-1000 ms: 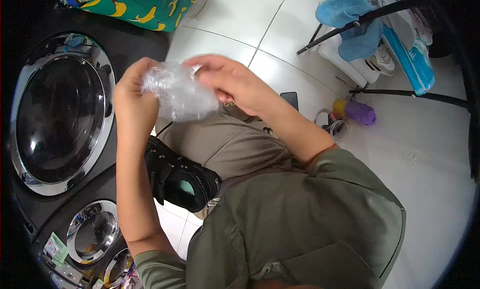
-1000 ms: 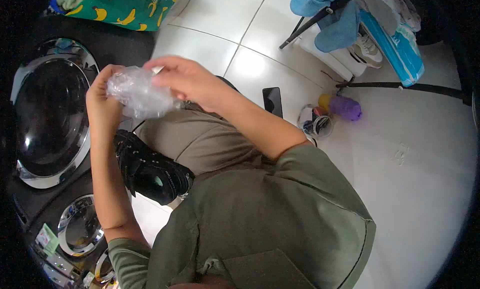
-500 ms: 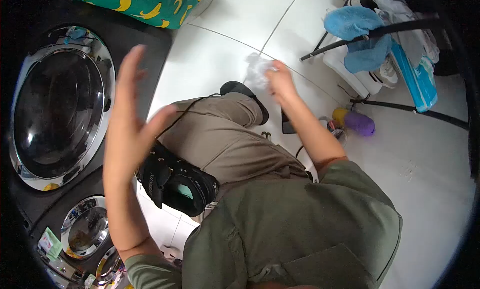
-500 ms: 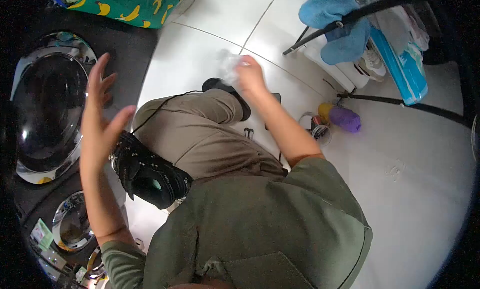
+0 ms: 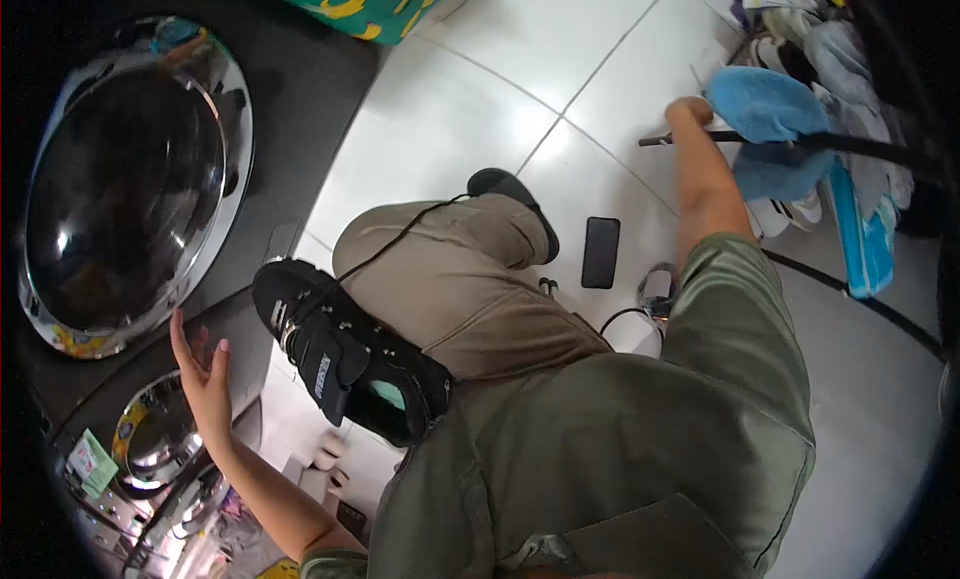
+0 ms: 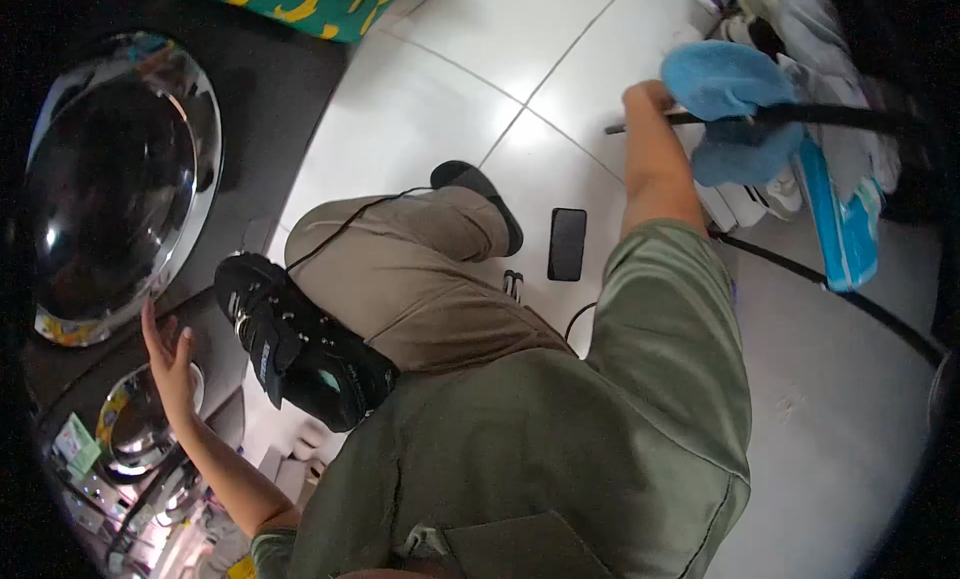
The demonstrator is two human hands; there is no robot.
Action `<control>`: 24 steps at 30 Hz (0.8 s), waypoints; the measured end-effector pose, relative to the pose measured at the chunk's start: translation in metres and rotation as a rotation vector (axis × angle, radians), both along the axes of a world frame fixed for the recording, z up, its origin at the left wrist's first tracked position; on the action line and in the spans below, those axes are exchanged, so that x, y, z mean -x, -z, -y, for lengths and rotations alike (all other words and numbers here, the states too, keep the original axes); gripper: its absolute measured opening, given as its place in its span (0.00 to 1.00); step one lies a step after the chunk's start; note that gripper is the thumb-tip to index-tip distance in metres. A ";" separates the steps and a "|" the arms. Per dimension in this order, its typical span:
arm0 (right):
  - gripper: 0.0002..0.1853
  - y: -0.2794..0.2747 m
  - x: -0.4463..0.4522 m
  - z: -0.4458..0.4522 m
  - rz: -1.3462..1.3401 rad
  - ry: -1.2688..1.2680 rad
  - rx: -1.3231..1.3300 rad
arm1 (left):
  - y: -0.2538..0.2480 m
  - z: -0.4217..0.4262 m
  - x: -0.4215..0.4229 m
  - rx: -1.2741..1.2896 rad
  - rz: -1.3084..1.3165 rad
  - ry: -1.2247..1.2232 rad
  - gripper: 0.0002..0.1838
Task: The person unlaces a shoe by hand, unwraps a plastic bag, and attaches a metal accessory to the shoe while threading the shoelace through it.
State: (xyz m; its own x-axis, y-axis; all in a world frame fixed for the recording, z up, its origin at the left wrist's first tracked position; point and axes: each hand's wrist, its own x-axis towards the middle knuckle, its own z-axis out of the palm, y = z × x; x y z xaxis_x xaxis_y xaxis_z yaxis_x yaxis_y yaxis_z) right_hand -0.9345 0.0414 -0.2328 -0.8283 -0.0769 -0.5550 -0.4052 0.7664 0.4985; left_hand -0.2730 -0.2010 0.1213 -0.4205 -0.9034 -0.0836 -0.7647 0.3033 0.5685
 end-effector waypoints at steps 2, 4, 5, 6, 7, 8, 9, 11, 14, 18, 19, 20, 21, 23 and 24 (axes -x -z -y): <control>0.14 0.101 0.054 -0.043 0.171 0.020 -0.015 | 0.006 -0.009 -0.045 -0.025 0.051 -0.058 0.36; 0.13 0.074 0.037 -0.027 0.252 -0.044 -0.153 | 0.010 -0.021 -0.075 -0.071 0.166 -0.173 0.34; 0.13 0.059 0.032 -0.019 0.282 -0.069 -0.219 | 0.011 -0.031 -0.076 -0.128 0.129 -0.281 0.32; 0.13 0.042 0.025 -0.010 0.314 -0.096 -0.283 | 0.018 -0.032 -0.099 -0.093 0.160 -0.244 0.32; 0.13 0.033 0.019 -0.003 0.231 0.108 -0.214 | 0.021 -0.038 -0.104 -0.101 0.132 -0.243 0.31; 0.13 0.021 0.014 0.001 0.190 0.207 -0.177 | 0.023 -0.043 -0.108 -0.109 0.102 -0.240 0.31; 0.14 0.008 0.007 0.006 0.144 0.302 -0.137 | 0.022 -0.050 -0.100 -0.147 0.104 -0.313 0.30; 0.14 -0.026 -0.016 0.015 0.003 -0.102 0.079 | 0.029 -0.055 -0.099 -0.147 0.094 -0.337 0.29; 0.15 -0.054 -0.053 0.039 -0.102 -0.360 0.409 | 0.042 -0.070 -0.089 -0.065 -0.015 -0.295 0.28; 0.12 -0.071 -0.088 0.067 0.059 -0.424 0.903 | 0.057 -0.120 -0.034 -0.073 -0.314 -0.337 0.24; 0.11 -0.080 -0.104 0.070 0.331 -0.265 1.107 | 0.061 -0.136 -0.023 -0.076 -0.431 -0.307 0.24; 0.11 -0.090 -0.119 0.066 0.611 -0.090 1.280 | 0.065 -0.151 -0.014 -0.082 -0.549 -0.265 0.24; 0.10 -0.123 -0.150 0.063 0.699 -0.047 1.404 | 0.068 -0.164 -0.008 -0.074 -0.625 -0.248 0.26; 0.08 -0.201 -0.225 0.050 0.841 0.035 1.565 | 0.076 -0.185 0.001 0.007 -0.665 -0.206 0.29; 0.08 -0.226 -0.255 0.046 0.892 0.064 1.619 | 0.079 -0.190 0.000 0.096 -0.632 -0.179 0.31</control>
